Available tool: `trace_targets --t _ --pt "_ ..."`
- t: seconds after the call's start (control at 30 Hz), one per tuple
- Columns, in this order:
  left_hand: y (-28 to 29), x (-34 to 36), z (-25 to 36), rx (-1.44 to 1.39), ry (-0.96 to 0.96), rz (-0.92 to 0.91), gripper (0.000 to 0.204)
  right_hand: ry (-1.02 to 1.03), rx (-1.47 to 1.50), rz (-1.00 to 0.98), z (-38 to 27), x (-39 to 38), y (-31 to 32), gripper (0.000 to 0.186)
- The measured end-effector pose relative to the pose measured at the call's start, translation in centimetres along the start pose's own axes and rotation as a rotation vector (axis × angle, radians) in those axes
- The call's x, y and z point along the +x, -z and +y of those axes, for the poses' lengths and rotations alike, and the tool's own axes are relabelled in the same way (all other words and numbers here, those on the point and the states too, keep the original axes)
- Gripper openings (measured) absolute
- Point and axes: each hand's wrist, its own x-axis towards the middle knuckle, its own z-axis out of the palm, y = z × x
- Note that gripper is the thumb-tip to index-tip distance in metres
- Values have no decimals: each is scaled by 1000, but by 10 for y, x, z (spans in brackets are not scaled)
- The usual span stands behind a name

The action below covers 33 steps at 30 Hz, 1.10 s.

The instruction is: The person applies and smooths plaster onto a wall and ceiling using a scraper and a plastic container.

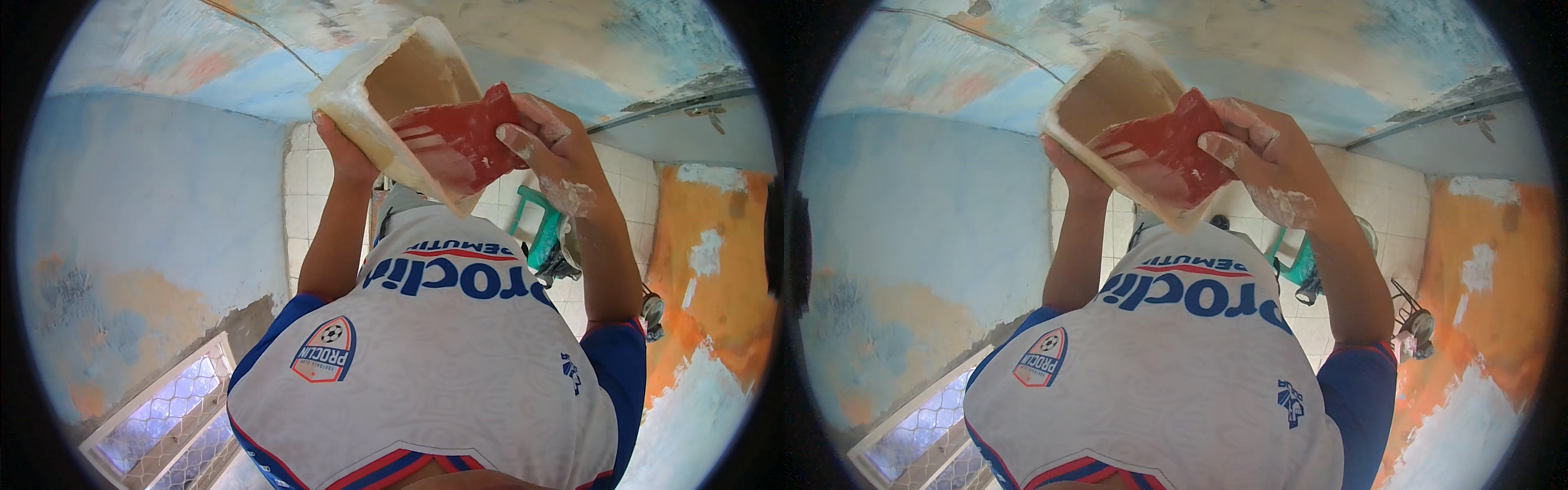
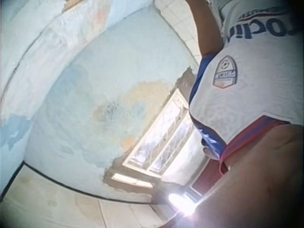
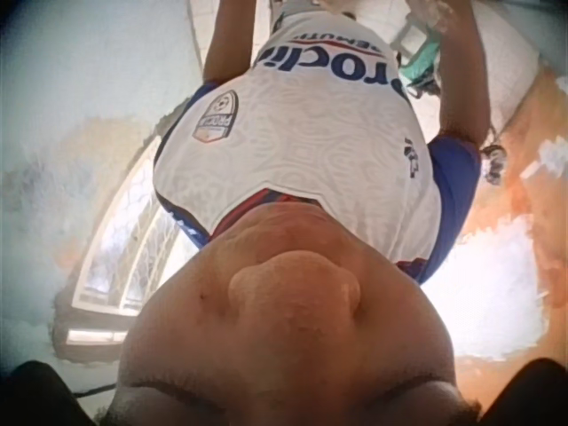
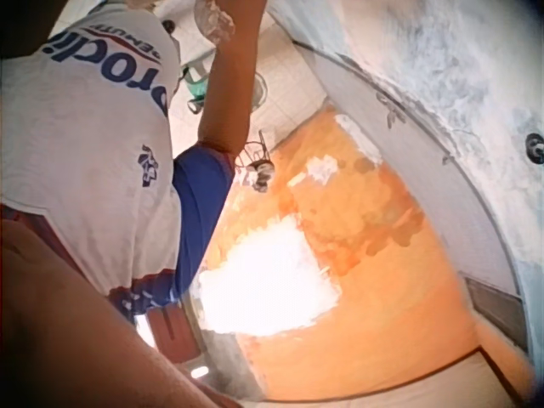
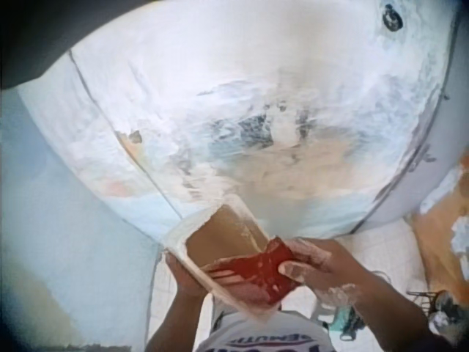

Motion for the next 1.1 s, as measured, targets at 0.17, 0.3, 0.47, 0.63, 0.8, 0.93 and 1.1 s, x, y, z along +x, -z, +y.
trace_targets --t 0.17,0.3,0.47,0.63,0.8,0.93,1.1 --pt "14 1 -12 69 218 5 80 -108 9 31 15 6 20 35" --pt "17 4 -17 62 294 -11 78 -127 75 93 38 14 27 37" --pt "22 12 -22 -31 432 8 73 -190 116 95 60 28 42 38" --pt "45 22 -32 -90 525 59 73 -134 353 127 69 44 50 41" --pt "71 38 -31 -230 544 72 75 -2 684 305 68 67 43 35" --pt "96 58 -19 -163 498 117 73 181 490 471 71 93 37 32" --pt "140 90 9 -178 472 125 71 623 29 1022 79 162 14 27"
